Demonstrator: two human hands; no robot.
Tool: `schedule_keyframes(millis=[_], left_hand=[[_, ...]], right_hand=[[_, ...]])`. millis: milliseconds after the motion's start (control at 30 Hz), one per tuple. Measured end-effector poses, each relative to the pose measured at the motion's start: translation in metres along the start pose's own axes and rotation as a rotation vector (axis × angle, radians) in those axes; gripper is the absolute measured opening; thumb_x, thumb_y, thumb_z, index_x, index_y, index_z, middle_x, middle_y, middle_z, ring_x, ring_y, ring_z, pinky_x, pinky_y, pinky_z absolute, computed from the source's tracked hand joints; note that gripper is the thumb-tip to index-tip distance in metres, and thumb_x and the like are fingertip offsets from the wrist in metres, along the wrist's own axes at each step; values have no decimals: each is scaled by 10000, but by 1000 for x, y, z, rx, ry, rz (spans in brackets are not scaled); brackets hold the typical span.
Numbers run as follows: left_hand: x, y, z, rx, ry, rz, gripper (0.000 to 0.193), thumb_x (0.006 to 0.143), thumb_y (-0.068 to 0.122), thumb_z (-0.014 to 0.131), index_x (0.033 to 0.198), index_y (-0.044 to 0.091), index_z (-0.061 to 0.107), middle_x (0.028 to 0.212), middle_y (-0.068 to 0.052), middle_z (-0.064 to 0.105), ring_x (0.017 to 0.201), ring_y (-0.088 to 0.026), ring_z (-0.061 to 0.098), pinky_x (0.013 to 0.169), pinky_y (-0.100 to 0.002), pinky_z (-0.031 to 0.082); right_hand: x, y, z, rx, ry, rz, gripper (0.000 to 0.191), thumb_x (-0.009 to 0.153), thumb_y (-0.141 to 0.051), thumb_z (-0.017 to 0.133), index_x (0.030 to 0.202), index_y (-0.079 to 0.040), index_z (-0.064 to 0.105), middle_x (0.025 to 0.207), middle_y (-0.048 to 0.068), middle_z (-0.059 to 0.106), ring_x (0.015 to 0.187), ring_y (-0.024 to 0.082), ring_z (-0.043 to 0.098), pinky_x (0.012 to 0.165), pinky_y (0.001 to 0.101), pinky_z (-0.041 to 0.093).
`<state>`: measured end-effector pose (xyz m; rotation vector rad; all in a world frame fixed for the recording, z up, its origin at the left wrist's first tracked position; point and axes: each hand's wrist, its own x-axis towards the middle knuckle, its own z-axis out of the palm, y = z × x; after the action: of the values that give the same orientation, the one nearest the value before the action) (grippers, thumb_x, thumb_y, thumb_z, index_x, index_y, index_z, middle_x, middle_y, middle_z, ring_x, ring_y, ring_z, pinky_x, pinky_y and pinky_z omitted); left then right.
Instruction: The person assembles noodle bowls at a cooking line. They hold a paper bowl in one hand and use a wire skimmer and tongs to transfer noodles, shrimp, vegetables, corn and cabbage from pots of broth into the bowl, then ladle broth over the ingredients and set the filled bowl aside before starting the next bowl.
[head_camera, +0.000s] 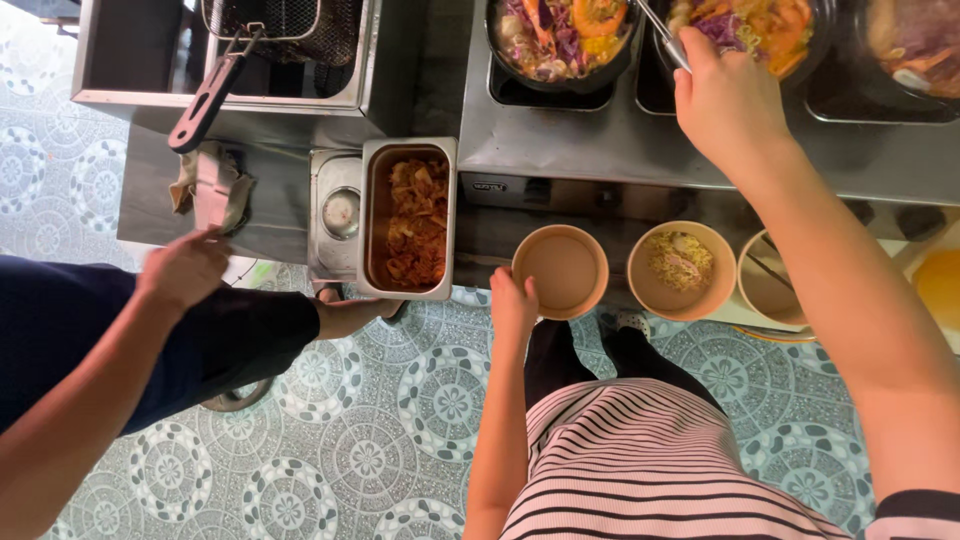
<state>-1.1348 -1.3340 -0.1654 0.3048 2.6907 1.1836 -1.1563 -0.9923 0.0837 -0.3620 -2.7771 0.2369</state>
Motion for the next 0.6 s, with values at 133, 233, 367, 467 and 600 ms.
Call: schedule_keyframes(millis=[133,233,367,467,600], left_hand=[[15,-34,16,-103,-82,-137,217,917,146,683,992,-22,569,938,-229,665,850,-404,652,766,-458,523],[16,-46,17,-281,-172,-247,173,887,125,669,930,-6,565,812,-152,646,746,-317,658,715,-456,558],[24,-50,10,-809,-431,-583,140,915,131,610,888,65,489,869,-56,550,809,-216,621,724,-475,630],[29,-46,-9,-936,-542,-606,146,914,137,616,861,84,491,911,-38,525,891,-189,620,782,-489,663],[36,-34,-39,-972,-593,-569,158,920,153,615,859,92,482,963,-43,561,942,-177,636,834,-483,642]], right_hand=[[7,-13,7,-27,16,-51,394,973,-113,634,1340,16,577,943,223,697,747,444,683,616,540,545],[4,-21,8,-127,-139,22,330,1078,-181,628,1359,-11,596,847,222,674,754,430,683,667,519,560],[0,-39,8,-122,-157,31,318,1071,-183,624,1334,-5,601,834,213,687,770,442,676,665,534,552],[-6,-55,-1,-109,-155,73,286,1086,-179,618,1307,1,597,863,213,686,761,448,671,658,543,544],[-15,-75,-18,-68,-136,118,315,1083,-166,612,1365,-28,585,888,222,683,786,462,667,678,554,539]])
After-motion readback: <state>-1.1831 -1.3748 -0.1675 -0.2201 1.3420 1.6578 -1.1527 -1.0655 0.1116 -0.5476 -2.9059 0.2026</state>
